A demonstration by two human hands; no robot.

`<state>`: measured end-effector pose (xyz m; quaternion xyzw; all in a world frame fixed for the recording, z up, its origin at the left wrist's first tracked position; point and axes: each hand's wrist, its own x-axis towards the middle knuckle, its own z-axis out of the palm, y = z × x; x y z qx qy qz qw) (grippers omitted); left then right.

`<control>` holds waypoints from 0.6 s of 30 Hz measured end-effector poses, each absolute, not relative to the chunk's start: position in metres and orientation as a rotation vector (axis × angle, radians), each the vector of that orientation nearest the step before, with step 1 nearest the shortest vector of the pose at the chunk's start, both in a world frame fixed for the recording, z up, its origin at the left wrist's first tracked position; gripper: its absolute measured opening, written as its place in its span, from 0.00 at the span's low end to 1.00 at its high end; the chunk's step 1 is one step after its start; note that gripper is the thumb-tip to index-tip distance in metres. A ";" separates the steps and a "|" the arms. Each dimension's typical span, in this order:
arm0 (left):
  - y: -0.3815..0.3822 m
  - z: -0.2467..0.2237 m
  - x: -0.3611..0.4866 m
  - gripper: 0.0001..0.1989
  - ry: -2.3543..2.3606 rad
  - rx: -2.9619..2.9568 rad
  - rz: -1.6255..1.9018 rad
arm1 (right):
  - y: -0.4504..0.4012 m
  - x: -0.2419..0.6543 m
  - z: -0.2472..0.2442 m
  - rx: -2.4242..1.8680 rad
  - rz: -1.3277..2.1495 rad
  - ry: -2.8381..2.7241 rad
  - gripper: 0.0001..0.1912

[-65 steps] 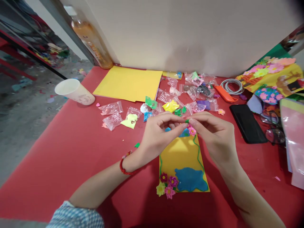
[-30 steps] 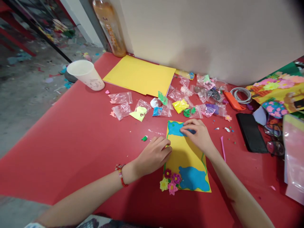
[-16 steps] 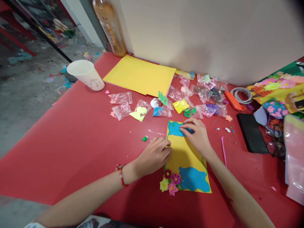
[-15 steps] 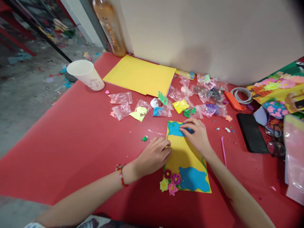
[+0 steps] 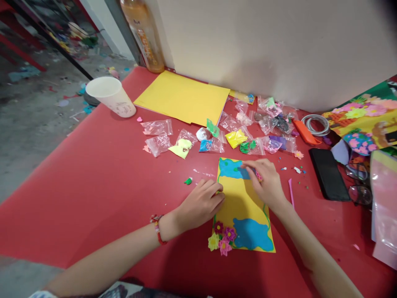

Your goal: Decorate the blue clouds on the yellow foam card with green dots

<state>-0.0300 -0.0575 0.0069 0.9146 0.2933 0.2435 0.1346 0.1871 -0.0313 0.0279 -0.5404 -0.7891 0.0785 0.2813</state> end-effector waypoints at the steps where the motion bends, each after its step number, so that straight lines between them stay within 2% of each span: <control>1: -0.058 0.007 -0.030 0.11 0.853 2.651 0.698 | -0.036 0.187 0.028 -1.433 0.186 -2.196 0.11; 8: -0.057 0.010 -0.028 0.11 0.861 2.653 0.659 | -0.048 0.187 0.021 -1.414 -0.053 -2.424 0.15; 18: -0.057 0.008 -0.027 0.12 0.871 2.667 0.662 | -0.047 0.180 0.021 -1.430 -0.013 -2.405 0.14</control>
